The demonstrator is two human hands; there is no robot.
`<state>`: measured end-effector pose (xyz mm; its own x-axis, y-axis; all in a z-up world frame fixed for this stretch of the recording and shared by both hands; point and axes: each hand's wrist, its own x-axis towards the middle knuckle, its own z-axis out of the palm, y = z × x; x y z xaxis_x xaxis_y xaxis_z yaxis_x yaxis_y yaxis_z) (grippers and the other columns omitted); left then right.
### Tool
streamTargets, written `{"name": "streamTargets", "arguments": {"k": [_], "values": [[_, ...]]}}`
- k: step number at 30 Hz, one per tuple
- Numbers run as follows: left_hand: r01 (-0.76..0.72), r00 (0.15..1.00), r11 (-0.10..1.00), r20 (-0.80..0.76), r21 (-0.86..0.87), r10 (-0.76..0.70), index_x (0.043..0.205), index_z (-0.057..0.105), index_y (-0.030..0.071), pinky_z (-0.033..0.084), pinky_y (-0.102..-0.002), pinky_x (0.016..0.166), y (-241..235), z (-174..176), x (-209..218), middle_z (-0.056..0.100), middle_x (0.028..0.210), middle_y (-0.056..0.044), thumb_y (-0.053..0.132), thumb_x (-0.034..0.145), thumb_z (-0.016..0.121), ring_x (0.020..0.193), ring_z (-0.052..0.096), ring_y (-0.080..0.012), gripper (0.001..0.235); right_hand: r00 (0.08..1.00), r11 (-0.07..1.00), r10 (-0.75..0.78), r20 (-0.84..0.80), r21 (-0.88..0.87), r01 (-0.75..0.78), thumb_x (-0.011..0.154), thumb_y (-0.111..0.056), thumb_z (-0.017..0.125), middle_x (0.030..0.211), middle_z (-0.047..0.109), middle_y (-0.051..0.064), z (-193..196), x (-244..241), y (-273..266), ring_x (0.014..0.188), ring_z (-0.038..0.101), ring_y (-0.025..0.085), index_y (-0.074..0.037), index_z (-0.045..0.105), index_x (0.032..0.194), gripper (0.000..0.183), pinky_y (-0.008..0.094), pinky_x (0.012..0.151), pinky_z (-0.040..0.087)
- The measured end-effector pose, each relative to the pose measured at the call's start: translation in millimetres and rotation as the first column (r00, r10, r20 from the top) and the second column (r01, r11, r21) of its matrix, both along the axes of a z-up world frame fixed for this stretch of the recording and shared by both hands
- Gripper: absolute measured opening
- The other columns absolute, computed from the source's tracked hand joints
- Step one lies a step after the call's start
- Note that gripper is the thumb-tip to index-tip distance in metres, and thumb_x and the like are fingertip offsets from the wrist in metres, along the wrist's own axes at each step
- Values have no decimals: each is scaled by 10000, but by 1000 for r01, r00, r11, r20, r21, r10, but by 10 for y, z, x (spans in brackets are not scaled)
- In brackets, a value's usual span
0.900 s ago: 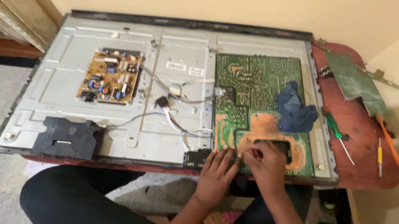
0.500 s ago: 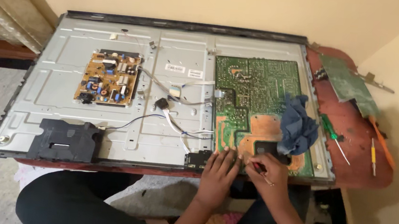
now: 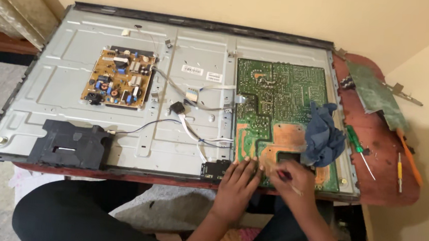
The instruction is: The person cleans a green circuit board inside a disassembled television chassis using a cloth and a small tool. They wipe the board surface and scrape residue from specific areas while seated on the floor.
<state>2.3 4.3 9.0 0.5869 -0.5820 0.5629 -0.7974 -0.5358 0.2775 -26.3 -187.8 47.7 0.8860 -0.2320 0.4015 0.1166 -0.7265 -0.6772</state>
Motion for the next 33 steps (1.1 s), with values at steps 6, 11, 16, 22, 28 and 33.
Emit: {"name": "streamTargets", "arguments": {"k": [6, 11, 16, 22, 28, 33], "values": [[0, 1000, 999, 14, 45, 0, 1465, 520, 45, 310, -483, 1215, 21, 35, 32, 499, 1536, -174, 114, 891, 549, 1442, 448, -338, 579, 997, 999, -52, -51, 6, 52, 772, -70, 818, 681, 616, 64, 91, 11, 115, 575, 606, 107, -32, 703, 844, 140, 271, 552, 483], [31, 998, 999, -52, 24, -30, 1468, 514, 33, 290, -500, 1219, 20, 5, -80, 499, 1515, -186, 126, 879, 560, 1442, 439, -349, 598, 1000, 999, 10, 9, 48, -11, 782, -51, 803, 712, 627, 56, -47, -58, 80, 610, 592, 71, -20, 685, 854, 141, 260, 559, 479], [44, 997, 998, -72, 51, -40, 1467, 505, 13, 289, -503, 1192, 36, 10, -67, 496, 1492, -205, 128, 831, 561, 1417, 435, -363, 648, 1000, 998, -23, -2, 58, 23, 790, -52, 822, 691, 630, 51, -140, -58, 69, 610, 572, 72, -22, 694, 836, 139, 260, 570, 471], [-12, 1000, 999, 20, 47, 11, 1473, 526, 56, 299, -488, 1217, -24, -49, 22, 514, 1505, -173, 128, 895, 543, 1434, 455, -330, 583, 999, 983, -37, -6, 178, 38, 805, -41, 788, 716, 656, 35, -78, -1, 57, 653, 585, 55, -28, 713, 868, 99, 244, 590, 486], [-29, 999, 994, -37, 102, 33, 1439, 547, 0, 285, -529, 1213, -14, 10, -118, 541, 1442, -196, 127, 909, 536, 1392, 472, -361, 545, 983, 981, -157, -94, 102, 167, 748, -30, 791, 654, 660, 43, -76, -146, 106, 606, 609, 71, -21, 728, 839, 111, 252, 580, 510], [-174, 983, 962, 94, 211, 157, 1416, 522, -74, 285, -570, 1185, -134, 19, -305, 514, 1449, -296, 169, 898, 535, 1354, 491, -409, 573, 987, 979, -148, -58, 133, 154, 758, -33, 795, 703, 708, 26, -103, -137, 66, 617, 645, 61, -26, 737, 898, 152, 245, 560, 501]]}}
